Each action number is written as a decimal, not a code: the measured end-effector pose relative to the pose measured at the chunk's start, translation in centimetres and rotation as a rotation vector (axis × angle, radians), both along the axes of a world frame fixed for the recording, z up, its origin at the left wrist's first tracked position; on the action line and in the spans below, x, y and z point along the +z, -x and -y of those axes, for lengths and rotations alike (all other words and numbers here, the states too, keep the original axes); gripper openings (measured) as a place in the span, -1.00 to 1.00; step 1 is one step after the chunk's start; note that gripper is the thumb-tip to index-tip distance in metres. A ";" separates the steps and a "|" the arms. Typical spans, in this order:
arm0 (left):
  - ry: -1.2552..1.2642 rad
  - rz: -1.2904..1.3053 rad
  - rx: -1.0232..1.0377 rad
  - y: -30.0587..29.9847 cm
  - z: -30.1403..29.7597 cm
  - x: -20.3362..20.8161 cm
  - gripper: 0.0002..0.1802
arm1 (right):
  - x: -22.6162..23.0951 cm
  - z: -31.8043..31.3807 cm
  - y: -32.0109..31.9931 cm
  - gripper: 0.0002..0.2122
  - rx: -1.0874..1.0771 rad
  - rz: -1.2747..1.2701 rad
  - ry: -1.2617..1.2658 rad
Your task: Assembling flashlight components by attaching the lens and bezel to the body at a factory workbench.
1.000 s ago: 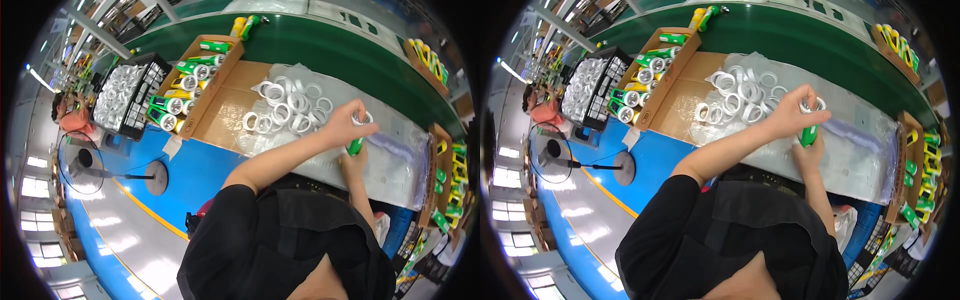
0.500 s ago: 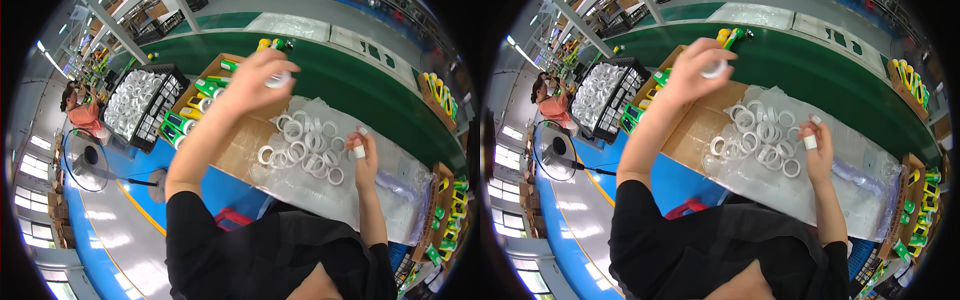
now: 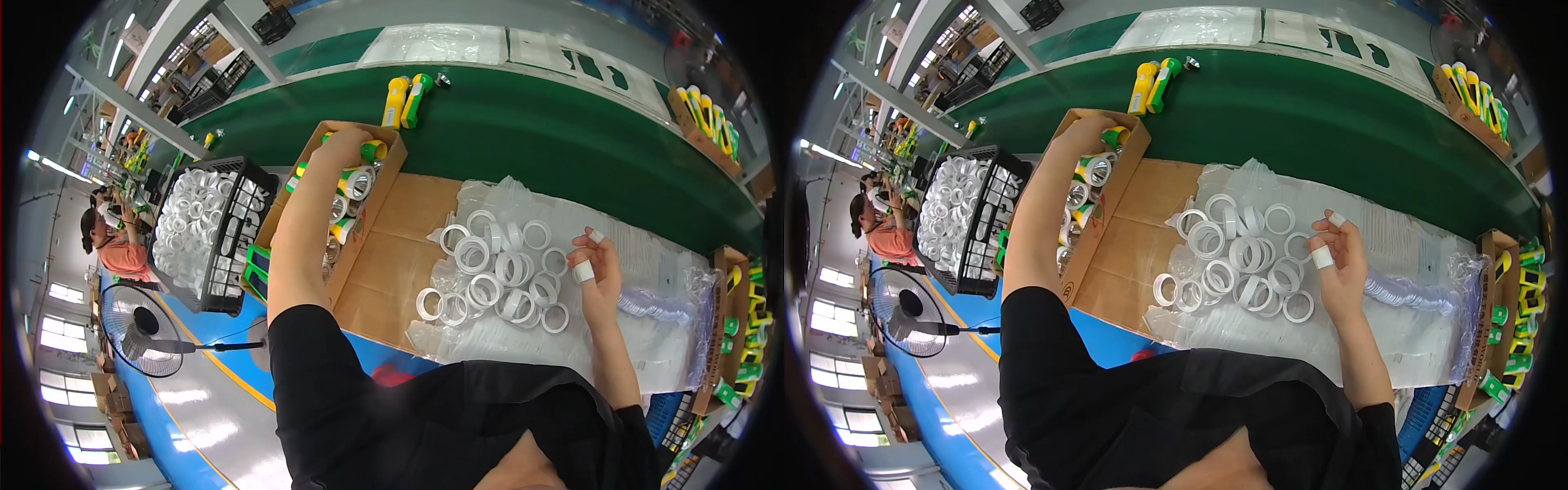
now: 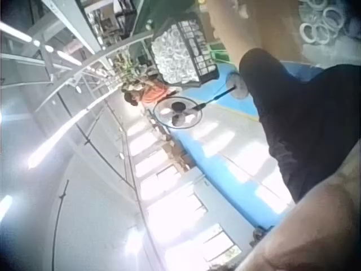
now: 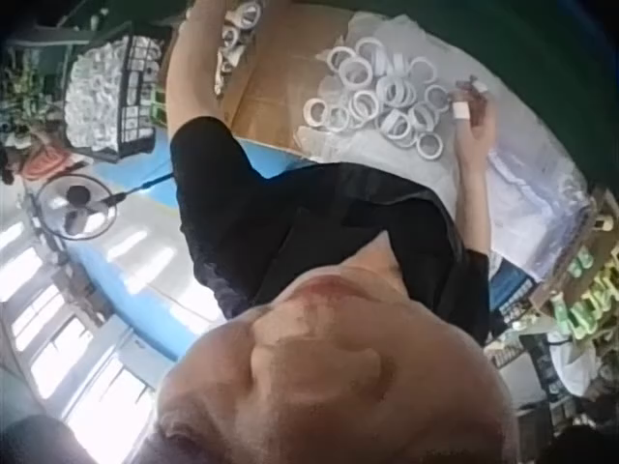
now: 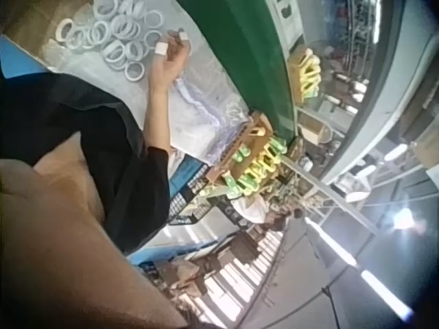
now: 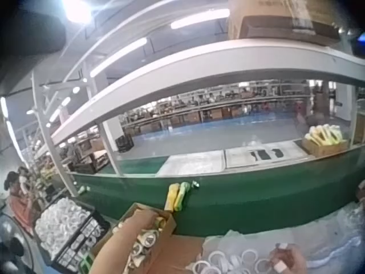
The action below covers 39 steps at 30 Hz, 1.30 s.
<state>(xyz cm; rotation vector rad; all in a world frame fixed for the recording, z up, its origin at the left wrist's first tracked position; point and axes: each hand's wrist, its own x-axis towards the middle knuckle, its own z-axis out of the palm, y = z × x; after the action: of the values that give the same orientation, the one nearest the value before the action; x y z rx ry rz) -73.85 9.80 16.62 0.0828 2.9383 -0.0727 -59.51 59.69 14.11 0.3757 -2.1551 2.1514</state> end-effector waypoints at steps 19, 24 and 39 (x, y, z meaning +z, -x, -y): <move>-1.440 -0.047 -0.162 -17.3 -27.6 9.5 -0.60 | 5.6 0.9 -2.7 -0.43 0.429 -0.031 0.099; -1.398 0.218 -0.188 -20.1 -34.6 5.3 -0.64 | 4.8 -4.9 -6.7 -0.38 0.398 0.195 0.105; -1.542 -0.008 -0.389 -22.3 -42.9 -0.9 -0.67 | 0.7 -11.3 -12.9 -0.49 0.429 0.213 0.098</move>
<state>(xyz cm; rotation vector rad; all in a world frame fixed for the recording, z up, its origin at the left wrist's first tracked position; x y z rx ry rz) -51.55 52.73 15.75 0.8030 2.1676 1.9987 -46.65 71.00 14.85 0.6855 -2.2279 2.6188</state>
